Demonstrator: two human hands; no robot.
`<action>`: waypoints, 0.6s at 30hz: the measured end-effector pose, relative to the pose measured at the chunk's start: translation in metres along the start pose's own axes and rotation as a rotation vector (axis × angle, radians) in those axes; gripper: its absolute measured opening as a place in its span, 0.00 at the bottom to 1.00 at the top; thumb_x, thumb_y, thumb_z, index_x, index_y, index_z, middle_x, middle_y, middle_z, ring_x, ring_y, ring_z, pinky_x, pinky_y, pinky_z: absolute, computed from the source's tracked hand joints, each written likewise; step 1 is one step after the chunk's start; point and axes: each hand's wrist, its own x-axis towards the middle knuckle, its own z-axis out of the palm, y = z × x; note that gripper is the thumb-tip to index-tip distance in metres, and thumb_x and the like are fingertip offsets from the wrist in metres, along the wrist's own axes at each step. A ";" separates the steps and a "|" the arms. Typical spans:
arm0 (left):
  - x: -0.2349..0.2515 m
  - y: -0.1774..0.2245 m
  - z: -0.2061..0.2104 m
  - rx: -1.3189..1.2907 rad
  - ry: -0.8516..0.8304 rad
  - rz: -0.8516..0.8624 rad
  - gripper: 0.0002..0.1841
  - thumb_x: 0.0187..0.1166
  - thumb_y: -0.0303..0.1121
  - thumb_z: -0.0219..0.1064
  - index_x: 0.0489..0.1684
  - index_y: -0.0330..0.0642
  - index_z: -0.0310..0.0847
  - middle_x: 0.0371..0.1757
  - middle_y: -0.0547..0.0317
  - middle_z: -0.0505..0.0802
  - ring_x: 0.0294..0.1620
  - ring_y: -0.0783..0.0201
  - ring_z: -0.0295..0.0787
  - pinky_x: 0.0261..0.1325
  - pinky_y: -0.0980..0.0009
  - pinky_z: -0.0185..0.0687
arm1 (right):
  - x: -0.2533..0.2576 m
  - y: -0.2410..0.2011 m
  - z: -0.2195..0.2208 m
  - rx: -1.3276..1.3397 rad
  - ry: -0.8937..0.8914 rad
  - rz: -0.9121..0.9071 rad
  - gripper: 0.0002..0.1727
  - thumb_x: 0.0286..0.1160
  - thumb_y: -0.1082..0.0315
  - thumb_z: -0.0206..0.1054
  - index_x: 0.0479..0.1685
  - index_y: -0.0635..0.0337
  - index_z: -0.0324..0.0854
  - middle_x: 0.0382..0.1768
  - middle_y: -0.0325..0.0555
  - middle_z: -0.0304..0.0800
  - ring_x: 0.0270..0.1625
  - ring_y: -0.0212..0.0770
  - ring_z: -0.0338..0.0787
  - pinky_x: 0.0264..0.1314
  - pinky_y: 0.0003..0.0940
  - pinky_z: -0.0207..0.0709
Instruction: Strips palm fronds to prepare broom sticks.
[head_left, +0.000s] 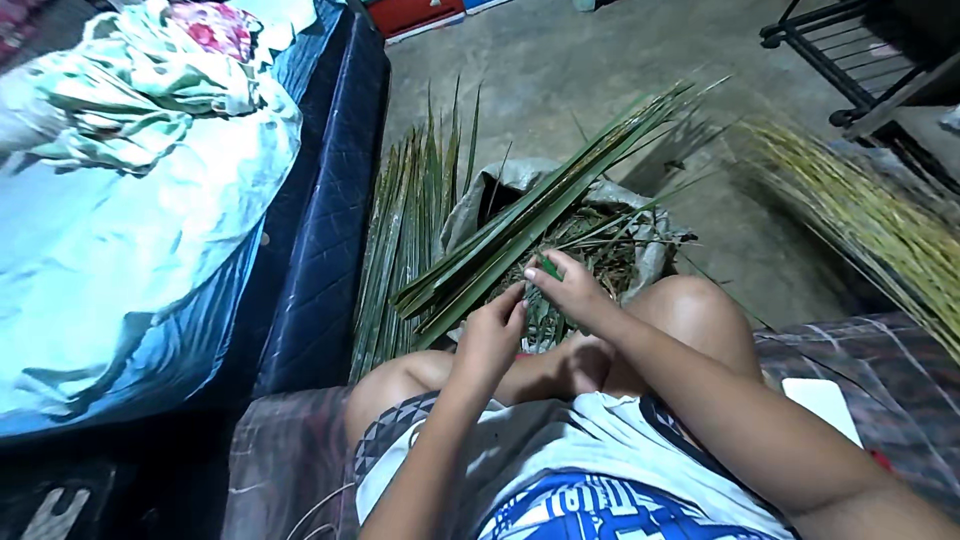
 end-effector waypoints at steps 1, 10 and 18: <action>-0.001 0.002 0.000 0.062 -0.031 -0.002 0.24 0.93 0.42 0.56 0.85 0.51 0.72 0.50 0.53 0.94 0.40 0.64 0.90 0.49 0.64 0.85 | 0.003 0.000 0.000 0.030 0.006 0.007 0.10 0.89 0.65 0.63 0.54 0.63 0.81 0.25 0.38 0.73 0.22 0.29 0.69 0.28 0.25 0.67; -0.012 -0.033 -0.017 0.233 -0.166 0.261 0.28 0.91 0.36 0.54 0.91 0.41 0.62 0.41 0.42 0.93 0.34 0.53 0.90 0.46 0.55 0.87 | 0.025 0.013 -0.039 0.365 0.363 0.009 0.12 0.92 0.58 0.60 0.56 0.56 0.79 0.16 0.30 0.66 0.12 0.24 0.62 0.15 0.18 0.62; -0.014 -0.017 -0.023 0.160 -0.036 0.149 0.27 0.94 0.34 0.44 0.92 0.42 0.58 0.32 0.51 0.90 0.31 0.61 0.87 0.45 0.61 0.85 | -0.009 -0.008 -0.025 -0.350 0.036 -0.071 0.14 0.86 0.60 0.63 0.46 0.64 0.83 0.31 0.49 0.83 0.34 0.43 0.82 0.41 0.47 0.77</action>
